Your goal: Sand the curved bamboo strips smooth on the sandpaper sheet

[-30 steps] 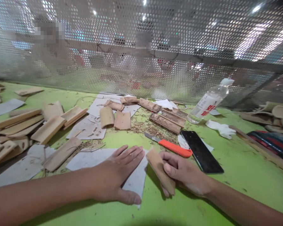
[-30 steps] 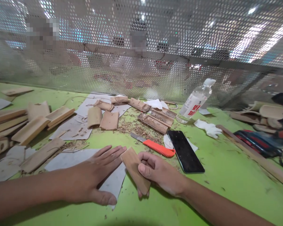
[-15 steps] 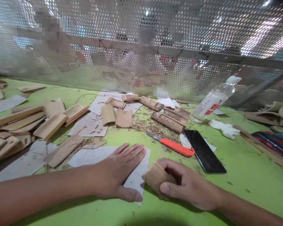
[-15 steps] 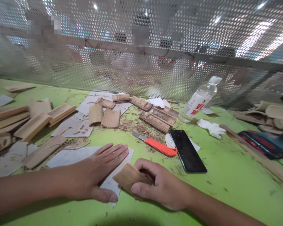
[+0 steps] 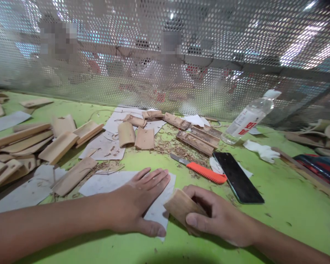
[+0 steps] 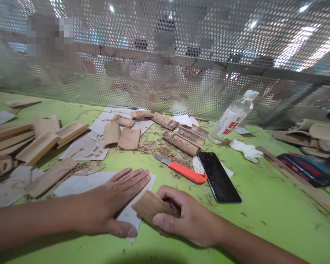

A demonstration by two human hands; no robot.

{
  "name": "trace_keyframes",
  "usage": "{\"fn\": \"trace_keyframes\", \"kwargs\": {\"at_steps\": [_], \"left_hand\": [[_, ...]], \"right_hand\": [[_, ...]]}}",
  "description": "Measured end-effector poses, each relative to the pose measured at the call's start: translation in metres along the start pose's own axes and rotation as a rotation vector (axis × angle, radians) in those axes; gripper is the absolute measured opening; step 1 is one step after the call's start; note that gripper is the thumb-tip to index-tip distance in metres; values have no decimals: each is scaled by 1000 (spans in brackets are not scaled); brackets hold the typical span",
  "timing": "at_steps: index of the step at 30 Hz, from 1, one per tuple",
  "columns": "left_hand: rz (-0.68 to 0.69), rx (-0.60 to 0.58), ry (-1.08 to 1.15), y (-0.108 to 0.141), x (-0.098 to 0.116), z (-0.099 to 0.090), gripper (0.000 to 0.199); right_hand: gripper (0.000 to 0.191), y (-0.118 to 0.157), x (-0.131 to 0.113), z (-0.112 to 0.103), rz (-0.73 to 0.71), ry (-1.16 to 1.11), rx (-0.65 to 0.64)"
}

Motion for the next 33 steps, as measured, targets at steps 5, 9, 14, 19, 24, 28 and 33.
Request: {"fn": "trace_keyframes", "kwargs": {"at_steps": [5, 9, 14, 19, 24, 28, 33], "left_hand": [[12, 15, 5, 1, -1, 0, 114], [12, 10, -2, 0, 2, -1, 114], [-20, -13, -16, -2, 2, 0, 113], [25, 5, -34, -2, 1, 1, 113], [-1, 3, -20, 0, 2, 0, 113], [0, 6, -40, 0, 4, -2, 112], [-12, 0, -54, 0, 3, 0, 114]], "right_hand": [[31, 7, -8, -7, 2, 191, 76], [22, 15, -35, -17, -204, 611, 272], [47, 26, -60, 16, -615, 961, 234], [50, 33, -57, 43, -706, 1106, 156], [55, 27, -43, 27, -584, 1279, 263], [64, 27, -48, 15, -593, 1283, 358], [63, 29, -50, 38, -654, 1202, 212]]}}
Point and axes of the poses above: each hand's wrist, its own y-axis away from the middle knuckle, its own z-axis out of the palm, x = y × z, the point moved 8 cm from there along -y, towards the middle knuckle, and after that the axes turned 12 degrees about y, right-handed, at the moved point
